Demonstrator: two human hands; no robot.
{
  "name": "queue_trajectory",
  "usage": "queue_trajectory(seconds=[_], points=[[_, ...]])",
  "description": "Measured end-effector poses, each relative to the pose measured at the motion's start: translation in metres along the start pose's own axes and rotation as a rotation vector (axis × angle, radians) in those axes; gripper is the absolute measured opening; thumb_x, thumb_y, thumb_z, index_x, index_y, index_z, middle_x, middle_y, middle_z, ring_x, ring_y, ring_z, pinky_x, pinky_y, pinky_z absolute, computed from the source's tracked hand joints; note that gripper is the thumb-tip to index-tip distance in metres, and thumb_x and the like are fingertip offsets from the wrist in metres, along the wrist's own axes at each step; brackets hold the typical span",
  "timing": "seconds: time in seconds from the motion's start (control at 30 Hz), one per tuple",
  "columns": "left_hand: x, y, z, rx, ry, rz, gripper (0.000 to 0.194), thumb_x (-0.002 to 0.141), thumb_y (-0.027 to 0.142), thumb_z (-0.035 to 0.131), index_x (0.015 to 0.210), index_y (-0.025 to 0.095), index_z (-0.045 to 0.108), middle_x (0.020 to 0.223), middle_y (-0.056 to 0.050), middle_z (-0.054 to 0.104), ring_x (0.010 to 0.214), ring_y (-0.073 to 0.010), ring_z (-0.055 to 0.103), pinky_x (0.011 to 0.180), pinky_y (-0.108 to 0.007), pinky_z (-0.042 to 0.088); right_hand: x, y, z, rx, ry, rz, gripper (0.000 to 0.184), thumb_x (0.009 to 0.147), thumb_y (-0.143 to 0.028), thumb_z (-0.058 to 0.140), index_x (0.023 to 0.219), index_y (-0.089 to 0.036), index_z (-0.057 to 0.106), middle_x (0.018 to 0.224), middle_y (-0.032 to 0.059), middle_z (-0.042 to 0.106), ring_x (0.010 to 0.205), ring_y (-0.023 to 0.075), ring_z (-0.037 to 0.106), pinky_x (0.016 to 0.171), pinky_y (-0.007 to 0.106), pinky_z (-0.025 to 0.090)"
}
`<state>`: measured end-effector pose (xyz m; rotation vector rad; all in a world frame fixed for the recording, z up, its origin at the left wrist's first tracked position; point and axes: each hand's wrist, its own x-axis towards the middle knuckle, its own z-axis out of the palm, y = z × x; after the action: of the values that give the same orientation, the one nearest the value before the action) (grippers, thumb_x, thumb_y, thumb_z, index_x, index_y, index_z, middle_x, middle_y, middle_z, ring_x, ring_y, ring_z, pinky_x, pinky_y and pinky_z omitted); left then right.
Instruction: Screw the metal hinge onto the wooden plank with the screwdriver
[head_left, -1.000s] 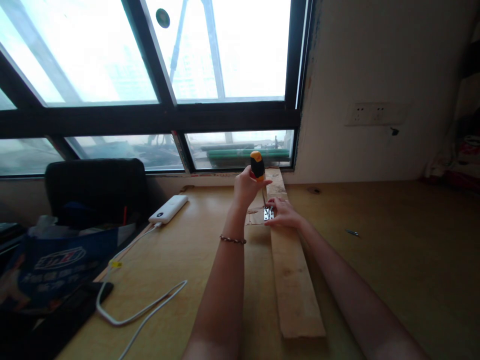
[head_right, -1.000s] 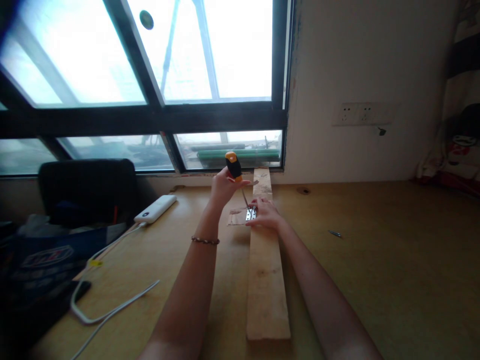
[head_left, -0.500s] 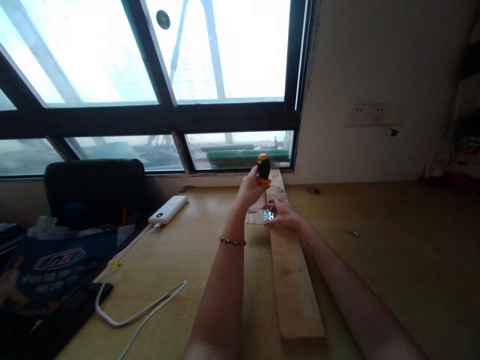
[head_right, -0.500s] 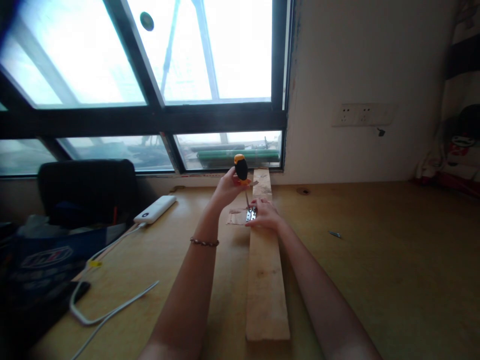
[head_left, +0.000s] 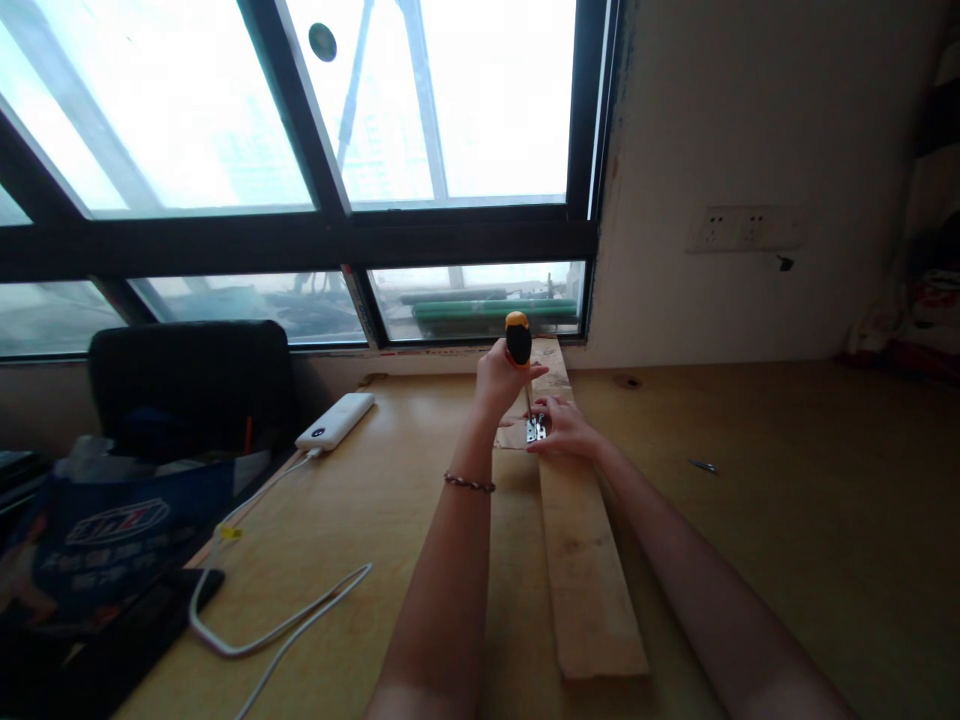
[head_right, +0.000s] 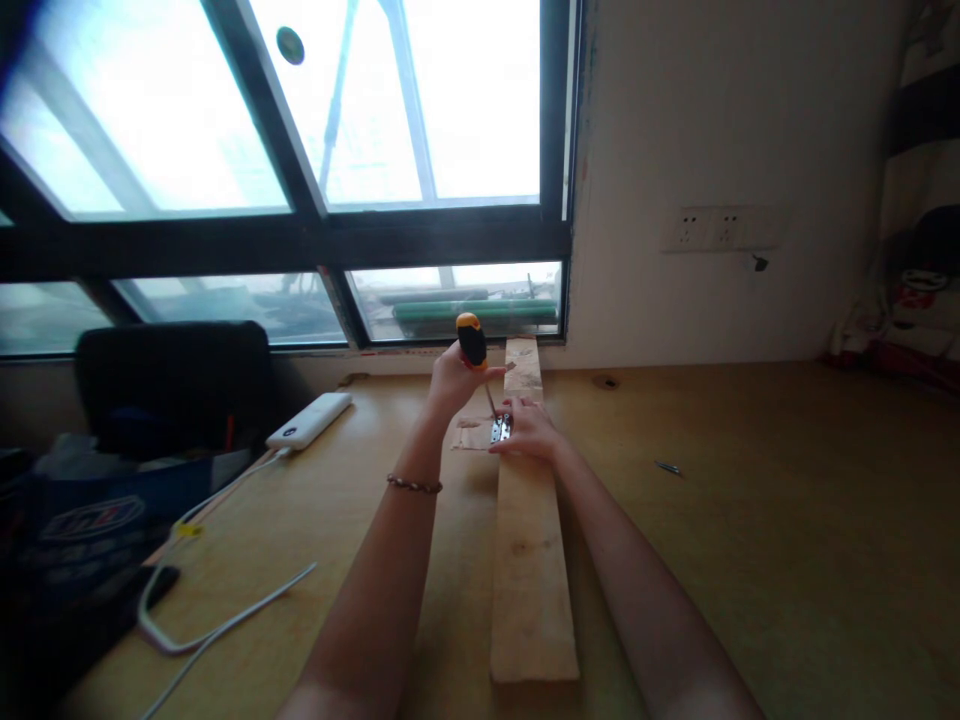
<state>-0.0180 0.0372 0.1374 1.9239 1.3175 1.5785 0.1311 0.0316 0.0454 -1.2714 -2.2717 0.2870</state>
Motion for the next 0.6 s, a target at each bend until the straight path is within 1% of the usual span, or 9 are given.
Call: queue_trajectory(seconds=[0.07,0.2,0.27,0.37,0.43,0.5,0.6], points=[[0.000,-0.003,0.000,-0.086,-0.039,-0.028,0.038,0.044,0.028,0.077,0.069,0.017,0.051,0.062,0.002,0.055,0.061,-0.0138,0.054,0.056,-0.025,0.039,0.000,0.000,0.000,-0.001,0.000,0.002,0.068,0.051,-0.055,0.072,0.109,-0.022,0.057,0.119,0.0092,0.051,0.109,0.0276,0.044,0.092,0.041,0.032],[0.002,-0.010,0.000,-0.356,-0.270,-0.057,0.036,0.052,0.018,0.071,0.080,0.016,0.049,0.072,-0.001,0.061,0.070,-0.0166,0.061,0.062,-0.028,0.046,0.001,0.002,0.000,-0.007,-0.004,-0.011,0.066,0.052,-0.055,0.071,0.108,-0.023,0.058,0.117,0.0085,0.051,0.108,0.0274,0.044,0.091,0.041,0.033],[0.002,-0.009,-0.001,-0.420,-0.336,-0.059,0.035,0.054,0.012,0.067,0.081,0.017,0.045,0.074,-0.002,0.061,0.074,-0.0177,0.062,0.063,-0.029,0.047,0.001,0.002,0.001,-0.007,-0.004,-0.016,0.067,0.052,-0.055,0.071,0.109,-0.022,0.057,0.115,0.0080,0.053,0.107,0.0268,0.045,0.091,0.040,0.033],[0.000,-0.001,-0.001,-0.465,-0.400,-0.102,0.036,0.054,0.005,0.062,0.080,0.018,0.040,0.070,-0.001,0.059,0.071,-0.0174,0.062,0.061,-0.028,0.047,0.001,0.003,0.001,-0.004,0.004,-0.015,0.068,0.052,-0.056,0.071,0.108,-0.022,0.057,0.113,0.0074,0.054,0.106,0.0262,0.045,0.092,0.040,0.032],[-0.002,0.005,0.000,-0.465,-0.394,-0.133,0.036,0.056,0.006,0.062,0.079,0.018,0.037,0.067,0.000,0.056,0.066,-0.0156,0.060,0.058,-0.027,0.045,0.001,0.002,0.001,-0.008,0.010,-0.020,0.068,0.052,-0.056,0.070,0.108,-0.021,0.057,0.113,0.0078,0.055,0.106,0.0263,0.045,0.091,0.040,0.032],[-0.003,0.007,0.003,-0.432,-0.322,-0.131,0.037,0.057,0.013,0.066,0.079,0.018,0.037,0.064,0.002,0.053,0.060,-0.0131,0.056,0.056,-0.026,0.043,0.001,0.002,0.001,-0.010,0.014,-0.028,0.069,0.052,-0.057,0.070,0.109,-0.020,0.056,0.113,0.0082,0.055,0.106,0.0262,0.046,0.091,0.039,0.033],[-0.001,0.003,0.005,-0.343,-0.210,-0.085,0.041,0.054,0.026,0.073,0.078,0.018,0.040,0.062,0.003,0.050,0.057,-0.0111,0.051,0.053,-0.025,0.040,0.001,0.001,0.001,-0.002,0.016,-0.016,0.070,0.051,-0.056,0.070,0.109,-0.019,0.056,0.113,0.0083,0.055,0.106,0.0262,0.046,0.091,0.039,0.033]])
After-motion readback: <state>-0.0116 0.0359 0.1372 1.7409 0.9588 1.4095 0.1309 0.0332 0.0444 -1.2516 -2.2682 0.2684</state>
